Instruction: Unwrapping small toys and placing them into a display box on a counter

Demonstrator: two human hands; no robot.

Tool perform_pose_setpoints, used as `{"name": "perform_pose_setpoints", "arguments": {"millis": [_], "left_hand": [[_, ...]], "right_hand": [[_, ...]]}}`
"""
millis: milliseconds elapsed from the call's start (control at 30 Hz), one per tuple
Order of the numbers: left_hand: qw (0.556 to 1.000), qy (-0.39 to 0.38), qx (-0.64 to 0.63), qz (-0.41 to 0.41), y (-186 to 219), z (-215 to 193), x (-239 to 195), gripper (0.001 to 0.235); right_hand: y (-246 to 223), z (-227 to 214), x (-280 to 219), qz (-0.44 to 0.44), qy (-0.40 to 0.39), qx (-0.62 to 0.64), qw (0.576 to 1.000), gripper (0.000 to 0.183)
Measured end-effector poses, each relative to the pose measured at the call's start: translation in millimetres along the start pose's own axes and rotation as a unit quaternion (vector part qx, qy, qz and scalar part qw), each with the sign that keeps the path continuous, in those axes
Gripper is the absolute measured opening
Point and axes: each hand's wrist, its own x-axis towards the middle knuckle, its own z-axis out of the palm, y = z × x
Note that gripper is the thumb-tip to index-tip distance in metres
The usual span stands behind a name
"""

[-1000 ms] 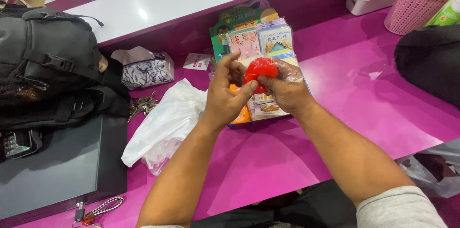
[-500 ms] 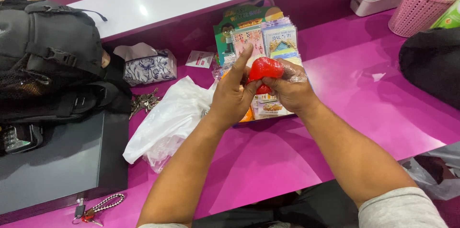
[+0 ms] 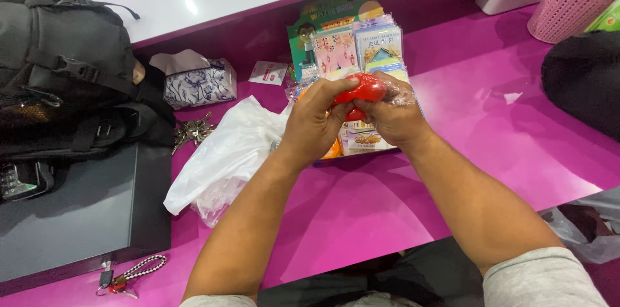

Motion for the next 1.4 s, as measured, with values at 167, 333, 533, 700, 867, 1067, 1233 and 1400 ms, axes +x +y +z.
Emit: {"name": "perform_pose_setpoints", "arguments": {"millis": [167,333,533,700,867,1067,1233,1400], "left_hand": [[1.0,-0.003,-0.021,-0.017,17,-11,6,0.047],[0.994,-0.013,-0.065,-0.088,10,-22,9,0.058],[0.993,-0.016,-0.046,-0.106,2,-44,14,0.052],[0.964,-0.161,0.104,-0.184,13,-70,21,0.06],[0.879,-0.229,0.309,-0.283,-17,-78,10,0.041],[0.866,-0.239,0.305,-0.317,-33,-72,7,0.04],[0.884,-0.198,0.276,-0.321,-16,-55,11,0.054],[0.879,-0.185,0.283,-0.335,-41,-42,-1,0.055]], "right_hand": [[-5,5,0,0.018,-0.014,0.003,1.0,0.015],[-27,23,1,0.035,-0.035,0.004,0.999,0.02],[-43,32,-3,0.014,-0.069,-0.101,0.992,0.026],[-34,35,-11,-0.205,-0.034,-0.427,0.88,0.022],[-31,48,-8,-0.293,-0.184,-0.538,0.768,0.02],[-46,56,-13,-0.192,-0.332,-0.606,0.697,0.057],[-43,54,-11,-0.182,-0.324,-0.581,0.724,0.052],[-39,52,-12,-0.202,-0.305,-0.538,0.759,0.035]]}}
